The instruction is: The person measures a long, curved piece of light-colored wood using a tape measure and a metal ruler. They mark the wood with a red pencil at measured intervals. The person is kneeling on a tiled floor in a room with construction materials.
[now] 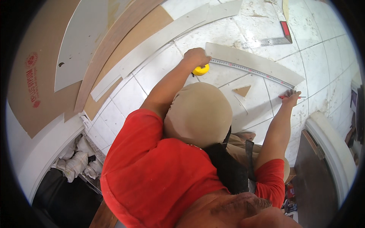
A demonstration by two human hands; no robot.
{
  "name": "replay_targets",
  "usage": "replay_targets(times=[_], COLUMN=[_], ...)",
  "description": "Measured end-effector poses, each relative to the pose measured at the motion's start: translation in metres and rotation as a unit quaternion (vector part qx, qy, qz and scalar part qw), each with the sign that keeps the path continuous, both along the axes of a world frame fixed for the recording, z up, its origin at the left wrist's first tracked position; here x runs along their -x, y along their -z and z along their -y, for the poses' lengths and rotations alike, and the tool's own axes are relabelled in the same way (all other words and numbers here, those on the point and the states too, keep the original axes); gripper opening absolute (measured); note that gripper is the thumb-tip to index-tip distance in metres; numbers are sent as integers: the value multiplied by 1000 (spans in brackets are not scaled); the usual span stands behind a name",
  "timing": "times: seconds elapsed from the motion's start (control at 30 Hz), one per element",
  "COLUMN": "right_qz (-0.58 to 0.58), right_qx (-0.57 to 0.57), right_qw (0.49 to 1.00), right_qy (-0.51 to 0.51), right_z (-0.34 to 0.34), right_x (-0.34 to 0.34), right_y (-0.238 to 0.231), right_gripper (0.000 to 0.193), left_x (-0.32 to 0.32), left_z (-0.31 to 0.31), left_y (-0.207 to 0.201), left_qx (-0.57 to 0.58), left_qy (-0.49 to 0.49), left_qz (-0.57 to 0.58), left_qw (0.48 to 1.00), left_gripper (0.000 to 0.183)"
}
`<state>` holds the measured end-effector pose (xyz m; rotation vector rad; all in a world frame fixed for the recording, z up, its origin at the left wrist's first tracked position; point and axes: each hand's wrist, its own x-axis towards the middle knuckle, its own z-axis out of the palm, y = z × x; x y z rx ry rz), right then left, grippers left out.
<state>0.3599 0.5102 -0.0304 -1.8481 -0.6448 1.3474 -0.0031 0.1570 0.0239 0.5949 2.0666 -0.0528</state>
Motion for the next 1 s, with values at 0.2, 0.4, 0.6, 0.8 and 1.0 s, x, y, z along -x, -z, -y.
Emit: replay_targets(times=[0.2, 0.4, 0.6, 0.8, 1.0], right_qz=[7, 141, 218, 355, 378], right_qx=[2, -63, -233, -224, -189], right_qw=[999, 984, 913, 740, 670], right_qy=[40, 84, -255, -525, -610], right_z=[6, 7, -76, -101, -33], right_x=[10, 23, 36, 42, -33], right_y=[-5, -14, -78, -196, -140], right_gripper=[69, 74, 69, 61, 54], left_x=[6, 4, 4, 3, 3], left_z=[-1, 0, -3, -3, -3], left_y=[-2, 2, 4, -6, -1], left_qx=[-12, -37, -23, -21, -28], left_qy=[-21, -31, -43, -53, -48], left_qz=[-6, -10, -1, 13, 3], left_qw=[1000, 999, 999, 998, 998], left_gripper=[54, 52, 51, 50, 53])
